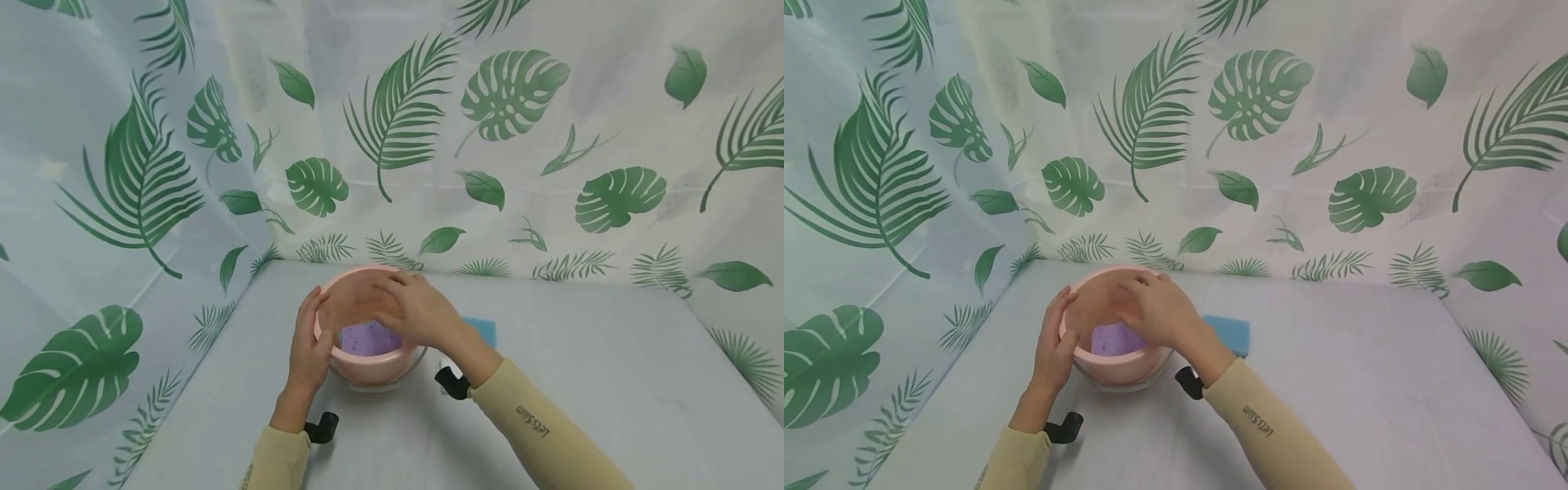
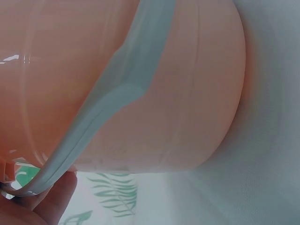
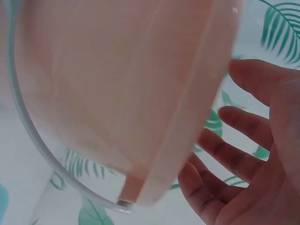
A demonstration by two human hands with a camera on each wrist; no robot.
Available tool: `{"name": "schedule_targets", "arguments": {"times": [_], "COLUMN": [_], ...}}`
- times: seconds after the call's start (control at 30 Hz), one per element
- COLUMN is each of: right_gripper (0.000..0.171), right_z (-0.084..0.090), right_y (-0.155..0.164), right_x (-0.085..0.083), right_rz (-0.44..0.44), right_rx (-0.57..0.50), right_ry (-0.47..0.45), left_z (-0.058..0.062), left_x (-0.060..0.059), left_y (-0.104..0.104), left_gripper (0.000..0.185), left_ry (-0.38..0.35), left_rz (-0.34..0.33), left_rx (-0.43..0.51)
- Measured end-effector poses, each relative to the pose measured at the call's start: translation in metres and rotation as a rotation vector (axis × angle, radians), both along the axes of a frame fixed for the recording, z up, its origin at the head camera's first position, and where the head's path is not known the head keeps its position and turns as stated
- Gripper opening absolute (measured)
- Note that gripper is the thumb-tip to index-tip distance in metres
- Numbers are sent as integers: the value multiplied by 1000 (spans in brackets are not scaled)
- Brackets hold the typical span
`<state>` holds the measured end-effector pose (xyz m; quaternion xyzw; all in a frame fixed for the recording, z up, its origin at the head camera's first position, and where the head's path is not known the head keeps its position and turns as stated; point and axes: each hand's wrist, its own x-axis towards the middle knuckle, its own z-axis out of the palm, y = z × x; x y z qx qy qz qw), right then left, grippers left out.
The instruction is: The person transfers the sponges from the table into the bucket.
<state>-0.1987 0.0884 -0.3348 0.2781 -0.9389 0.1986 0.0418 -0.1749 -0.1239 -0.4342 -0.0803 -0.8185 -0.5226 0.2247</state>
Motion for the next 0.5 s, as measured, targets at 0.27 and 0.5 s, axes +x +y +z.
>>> {"name": "schedule_targets", "arguments": {"times": [0.27, 0.5], "right_gripper": [51, 42], "right_z": [14, 27], "right_y": [28, 59], "right_x": [10, 22], "right_rz": [24, -25], "right_rx": [-138, -215], "right_ry": [75, 146], "left_z": [-1, 0], "left_x": [-1, -1], "left_y": [-1, -1], "left_gripper": [60, 60], "left_ry": [20, 5], "left_rz": [-4, -7], "left_rx": [7, 9]}}
